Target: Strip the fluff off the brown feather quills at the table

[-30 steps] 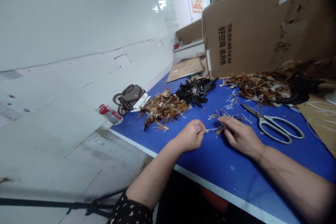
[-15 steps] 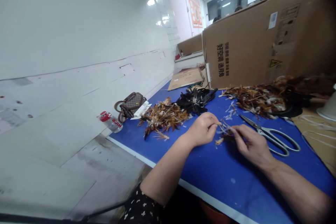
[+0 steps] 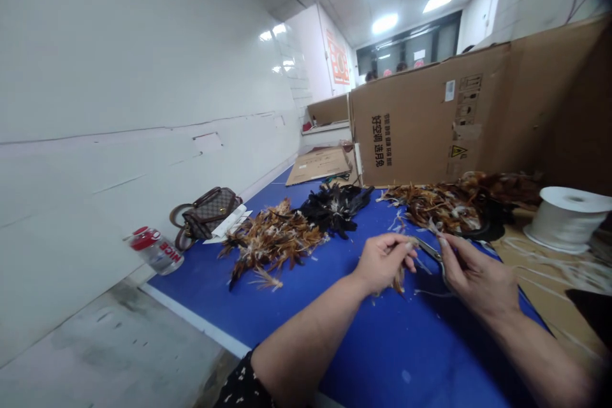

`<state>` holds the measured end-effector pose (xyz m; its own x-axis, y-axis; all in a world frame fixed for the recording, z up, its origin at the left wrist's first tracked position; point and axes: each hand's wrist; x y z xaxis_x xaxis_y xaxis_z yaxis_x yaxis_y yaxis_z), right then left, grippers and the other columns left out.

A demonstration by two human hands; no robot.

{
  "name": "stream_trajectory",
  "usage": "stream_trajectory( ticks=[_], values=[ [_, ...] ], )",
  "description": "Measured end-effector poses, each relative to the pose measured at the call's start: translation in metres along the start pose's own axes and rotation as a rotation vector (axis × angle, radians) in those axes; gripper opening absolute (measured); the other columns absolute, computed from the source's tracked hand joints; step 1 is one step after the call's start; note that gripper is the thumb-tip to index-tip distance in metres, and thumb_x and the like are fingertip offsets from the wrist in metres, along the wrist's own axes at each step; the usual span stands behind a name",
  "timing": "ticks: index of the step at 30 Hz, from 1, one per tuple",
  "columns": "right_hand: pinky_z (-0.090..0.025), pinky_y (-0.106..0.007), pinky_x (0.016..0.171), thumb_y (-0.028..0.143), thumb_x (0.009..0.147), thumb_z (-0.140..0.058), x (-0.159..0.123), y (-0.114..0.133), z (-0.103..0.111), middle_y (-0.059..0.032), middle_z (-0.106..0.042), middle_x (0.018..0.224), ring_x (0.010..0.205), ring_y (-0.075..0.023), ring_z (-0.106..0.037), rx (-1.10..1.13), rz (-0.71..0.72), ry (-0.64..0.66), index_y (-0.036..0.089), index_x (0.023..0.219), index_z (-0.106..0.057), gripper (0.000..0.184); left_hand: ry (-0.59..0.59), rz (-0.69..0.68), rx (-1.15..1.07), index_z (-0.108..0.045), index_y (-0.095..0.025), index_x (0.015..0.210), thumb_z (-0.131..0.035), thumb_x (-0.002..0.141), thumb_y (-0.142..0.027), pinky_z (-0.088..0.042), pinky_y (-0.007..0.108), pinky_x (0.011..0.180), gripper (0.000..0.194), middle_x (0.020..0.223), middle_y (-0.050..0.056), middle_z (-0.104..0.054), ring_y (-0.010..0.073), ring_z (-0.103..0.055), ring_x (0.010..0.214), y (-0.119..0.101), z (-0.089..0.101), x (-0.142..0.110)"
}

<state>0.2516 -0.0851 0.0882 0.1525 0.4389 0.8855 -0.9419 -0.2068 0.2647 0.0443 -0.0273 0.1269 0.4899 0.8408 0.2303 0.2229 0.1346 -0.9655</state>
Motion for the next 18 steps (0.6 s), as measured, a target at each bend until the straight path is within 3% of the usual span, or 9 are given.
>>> stream_trajectory(
  ticks=[3, 8, 13, 18],
  values=[
    [-0.058, -0.032, 0.06, 0.041, 0.114, -0.064, -0.009, -0.004, -0.007, -0.0056, -0.092, 0.096, 0.066, -0.0234, -0.084, 0.052, 0.051, 0.056, 0.024, 0.123, -0.088, 0.031, -0.016, 0.154, -0.097, -0.083, -0.011, 0.101, -0.099, 0.071, -0.075, -0.044, 0.023, 0.056, 0.073, 0.078, 0.003, -0.073, 0.0067, -0.055, 0.057, 0.02, -0.007, -0.013],
    [-0.067, -0.032, 0.068, 0.037, 0.114, -0.063, -0.023, -0.001, -0.017, -0.0059, -0.093, 0.106, 0.077, -0.025, -0.089, 0.247, 0.073, 0.17, 0.025, 0.127, -0.087, 0.029, -0.018, 0.202, -0.276, -0.082, -0.007, 0.1, -0.107, 0.064, -0.067, -0.031, 0.025, 0.055, 0.074, 0.079, 0.006, -0.074, 0.0051, -0.05, 0.057, 0.025, -0.011, -0.018],
    [-0.069, -0.033, 0.072, 0.036, 0.114, -0.063, -0.028, 0.001, -0.019, -0.0055, -0.093, 0.11, 0.078, -0.024, -0.089, 0.329, 0.037, 0.231, 0.026, 0.129, -0.085, 0.028, -0.014, 0.204, -0.33, -0.073, -0.011, 0.098, -0.107, 0.065, -0.061, -0.033, 0.025, 0.053, 0.069, 0.077, 0.006, -0.076, 0.0064, -0.051, 0.053, 0.027, -0.009, -0.014],
    [-0.069, -0.031, 0.072, 0.033, 0.112, -0.064, -0.031, 0.001, -0.019, -0.0054, -0.093, 0.11, 0.077, -0.0229, -0.088, 0.411, -0.011, 0.269, 0.027, 0.129, -0.085, 0.027, 0.04, 0.244, -0.386, -0.057, -0.018, 0.125, -0.11, 0.065, -0.054, -0.038, 0.024, 0.054, 0.088, 0.078, 0.004, -0.079, 0.0114, -0.058, 0.051, 0.032, -0.005, -0.013]
  ],
)
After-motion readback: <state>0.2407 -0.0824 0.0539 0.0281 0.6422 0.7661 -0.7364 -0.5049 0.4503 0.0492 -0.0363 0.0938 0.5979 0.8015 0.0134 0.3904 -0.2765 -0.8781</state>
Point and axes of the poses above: each hand's wrist, its own x-axis towards the middle knuckle, its own z-axis out of the back of the hand, y = z × x
